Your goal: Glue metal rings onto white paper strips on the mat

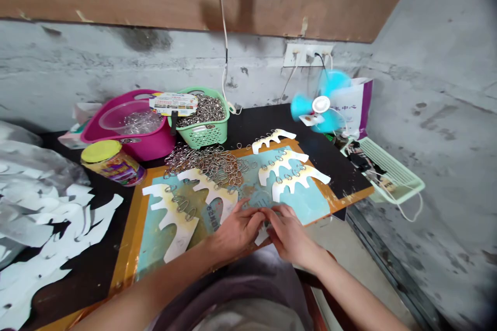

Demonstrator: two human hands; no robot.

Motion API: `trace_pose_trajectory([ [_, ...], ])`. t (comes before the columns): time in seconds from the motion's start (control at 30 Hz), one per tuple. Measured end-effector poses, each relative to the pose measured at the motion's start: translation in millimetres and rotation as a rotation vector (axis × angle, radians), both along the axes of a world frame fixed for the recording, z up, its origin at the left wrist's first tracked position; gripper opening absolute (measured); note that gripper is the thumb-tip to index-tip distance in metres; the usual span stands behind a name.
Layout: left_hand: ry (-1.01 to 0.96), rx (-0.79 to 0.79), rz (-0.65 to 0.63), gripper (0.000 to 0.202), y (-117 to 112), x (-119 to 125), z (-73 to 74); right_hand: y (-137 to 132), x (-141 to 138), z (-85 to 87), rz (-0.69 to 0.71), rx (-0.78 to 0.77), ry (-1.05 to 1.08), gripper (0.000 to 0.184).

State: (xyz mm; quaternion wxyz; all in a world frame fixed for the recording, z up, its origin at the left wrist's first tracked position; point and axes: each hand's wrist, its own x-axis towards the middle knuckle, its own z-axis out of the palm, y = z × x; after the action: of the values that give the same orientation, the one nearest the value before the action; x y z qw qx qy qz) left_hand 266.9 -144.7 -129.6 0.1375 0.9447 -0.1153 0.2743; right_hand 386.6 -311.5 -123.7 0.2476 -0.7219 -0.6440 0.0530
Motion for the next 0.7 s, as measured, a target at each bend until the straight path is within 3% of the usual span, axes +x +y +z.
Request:
trace_pose_trajectory([
  [0.3, 0.046, 0.029, 0.002, 0.017, -4, 2, 8.2, 0, -6, -3.3, -0.076, -0.033, -0.009, 0.063],
  [0.53, 0.134, 0.084, 0.005, 0.021, -7, 1, 5.6, -3, -3, -9.9, -0.085, -0.018, -0.004, 0.068],
  [0.7, 0.155, 0.112, -0.016, 0.022, -7, -1, 7.4, -15, -11, -14.0, -0.169, 0.148, 0.083, 0.066],
])
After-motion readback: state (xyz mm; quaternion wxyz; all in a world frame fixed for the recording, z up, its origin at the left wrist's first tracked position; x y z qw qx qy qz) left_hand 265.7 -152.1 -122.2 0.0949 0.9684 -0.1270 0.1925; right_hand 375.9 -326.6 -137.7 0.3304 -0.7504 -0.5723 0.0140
